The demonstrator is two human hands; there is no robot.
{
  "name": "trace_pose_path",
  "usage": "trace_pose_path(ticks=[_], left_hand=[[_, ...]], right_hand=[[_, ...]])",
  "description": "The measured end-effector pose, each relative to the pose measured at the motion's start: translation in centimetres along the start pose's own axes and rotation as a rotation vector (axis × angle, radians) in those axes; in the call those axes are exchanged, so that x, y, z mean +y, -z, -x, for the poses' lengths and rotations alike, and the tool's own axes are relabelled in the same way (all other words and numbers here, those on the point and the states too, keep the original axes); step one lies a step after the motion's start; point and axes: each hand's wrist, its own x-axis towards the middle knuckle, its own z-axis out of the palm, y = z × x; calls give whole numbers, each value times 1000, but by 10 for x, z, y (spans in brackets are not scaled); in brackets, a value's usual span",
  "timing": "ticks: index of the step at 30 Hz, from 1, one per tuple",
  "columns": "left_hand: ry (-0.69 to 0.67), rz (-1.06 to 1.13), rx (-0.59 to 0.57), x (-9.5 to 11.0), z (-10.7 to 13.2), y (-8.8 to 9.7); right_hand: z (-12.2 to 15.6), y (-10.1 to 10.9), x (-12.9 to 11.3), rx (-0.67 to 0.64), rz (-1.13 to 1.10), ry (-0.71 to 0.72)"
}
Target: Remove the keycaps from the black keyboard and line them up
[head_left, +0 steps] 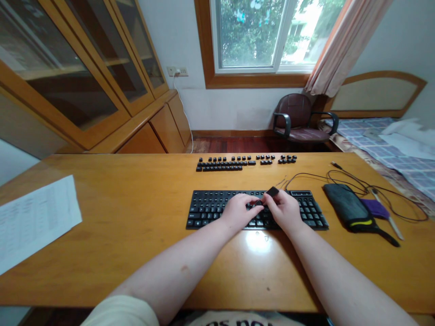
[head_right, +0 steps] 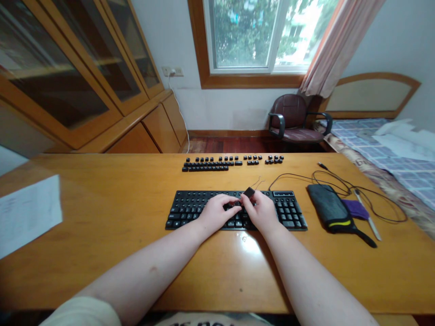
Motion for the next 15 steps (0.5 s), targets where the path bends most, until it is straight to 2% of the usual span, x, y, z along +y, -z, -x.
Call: trace_pose_path(ticks=[4, 9, 15], left_hand=[[15, 0, 11, 1, -1, 0], [38, 2, -12, 3, -2, 0], [24, -29, -8, 3, -2, 1]], right_hand=[[0, 0, 0, 7, 65, 61], [0, 2, -5, -55, 75, 162], [0, 2, -11, -88, 54, 181]])
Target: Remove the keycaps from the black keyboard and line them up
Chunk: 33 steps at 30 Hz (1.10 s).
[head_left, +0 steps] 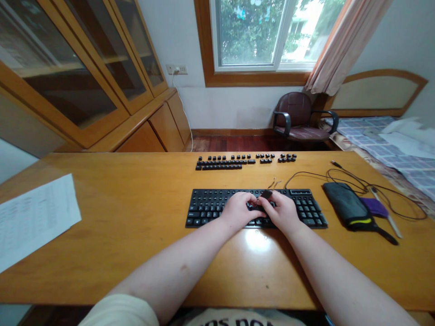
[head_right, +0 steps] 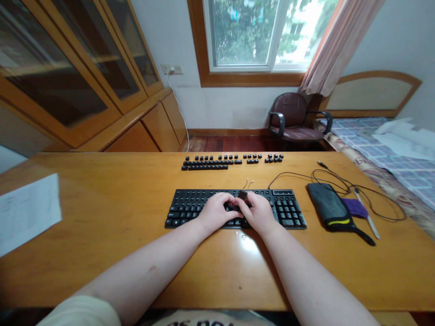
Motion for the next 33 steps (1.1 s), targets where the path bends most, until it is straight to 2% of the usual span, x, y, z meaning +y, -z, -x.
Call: trace_pose_path(ticks=[3, 5, 9, 13, 17, 21, 24, 29, 31, 33], left_hand=[[-5, 1, -5, 1, 0, 1], [-3, 24, 9, 1, 1, 1], [-22, 32, 77, 0, 3, -2], [-21, 8, 154, -1, 6, -5], [4, 70, 210, -3, 7, -7], [-48, 156, 270, -5, 5, -8], [-36, 239, 246, -5, 3, -5], [90, 353, 187, -4, -1, 0], [127, 367, 170, -4, -2, 0], [151, 361, 159, -4, -2, 0]], right_hand=[[0, 0, -1, 8, -20, -42], [0, -1, 1, 49, -52, -137], [0, -8, 6, 141, -174, -332], [0, -15, 8, 205, -344, -428], [-1, -17, 3, 240, -449, -470], [-2, -16, -3, 269, -554, -485], [-3, -15, -2, 248, -574, -502], [-8, -13, 6, 205, -747, -651], [-9, -12, 9, 232, -786, -623], [-9, -9, 11, 235, -765, -529]])
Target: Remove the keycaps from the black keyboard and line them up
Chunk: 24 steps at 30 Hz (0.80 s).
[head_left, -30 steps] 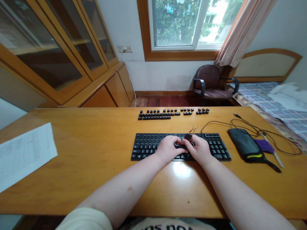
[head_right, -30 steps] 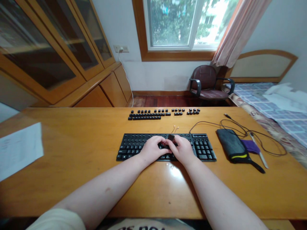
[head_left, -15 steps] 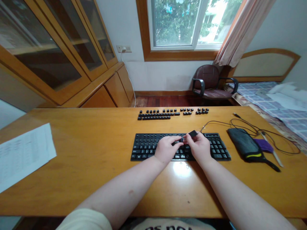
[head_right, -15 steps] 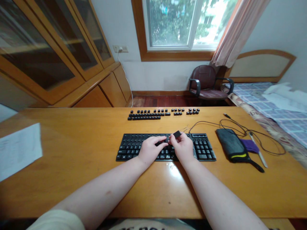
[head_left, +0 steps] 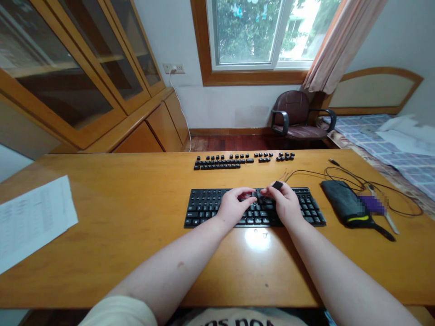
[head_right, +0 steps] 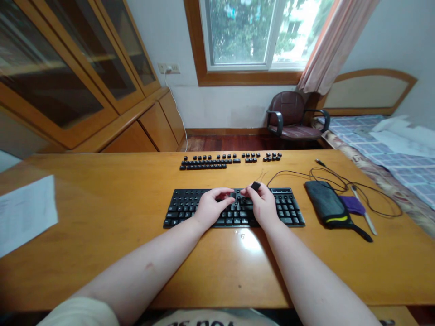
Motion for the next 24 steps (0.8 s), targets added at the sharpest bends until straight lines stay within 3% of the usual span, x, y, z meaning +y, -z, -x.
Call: trace_pose_path(ticks=[3, 6, 9, 11, 17, 24], left_hand=[[8, -22, -4, -1, 0, 0], [10, -29, -10, -2, 0, 0], [32, -11, -30, -3, 0, -1], [40, 1, -57, -3, -1, -1], [11, 10, -118, -9, -1, -4], [4, 18, -100, -7, 0, -4]], right_hand=[[-1, 8, -4, -95, 156, 154], [-5, 15, -9, -281, 367, 279], [-10, 19, -12, -460, 442, 301], [-13, 21, -12, -510, 443, 287], [-15, 22, -13, -521, 434, 205], [-11, 21, -6, -473, 349, 53]])
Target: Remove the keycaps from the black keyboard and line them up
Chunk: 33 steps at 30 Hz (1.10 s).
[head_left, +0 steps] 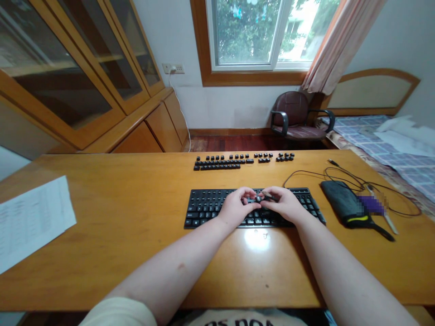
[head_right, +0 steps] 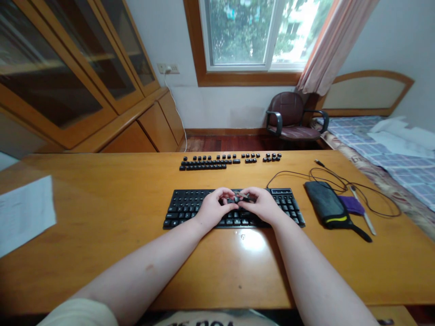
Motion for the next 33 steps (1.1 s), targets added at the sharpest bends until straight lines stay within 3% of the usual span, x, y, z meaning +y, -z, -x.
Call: trace_pose_path(ticks=[4, 7, 12, 18, 23, 33], left_hand=[[-42, -135, 3, 6, 3, 1], [-63, -214, -47, 9, 4, 2], [-102, -250, -46, 7, 4, 2], [-109, -264, -60, 5, 3, 1], [-117, -249, -71, 4, 3, 1], [-111, -232, -57, 4, 2, 2]], right_hand=[[-2, 6, -3, 135, 36, 8], [-15, 14, -14, 159, 166, 27], [-72, 21, -25, 205, 412, 69], [-139, 8, 2, 136, 661, -89], [-146, -2, 19, 153, 693, -161], [-148, -10, 27, 138, 718, -179]])
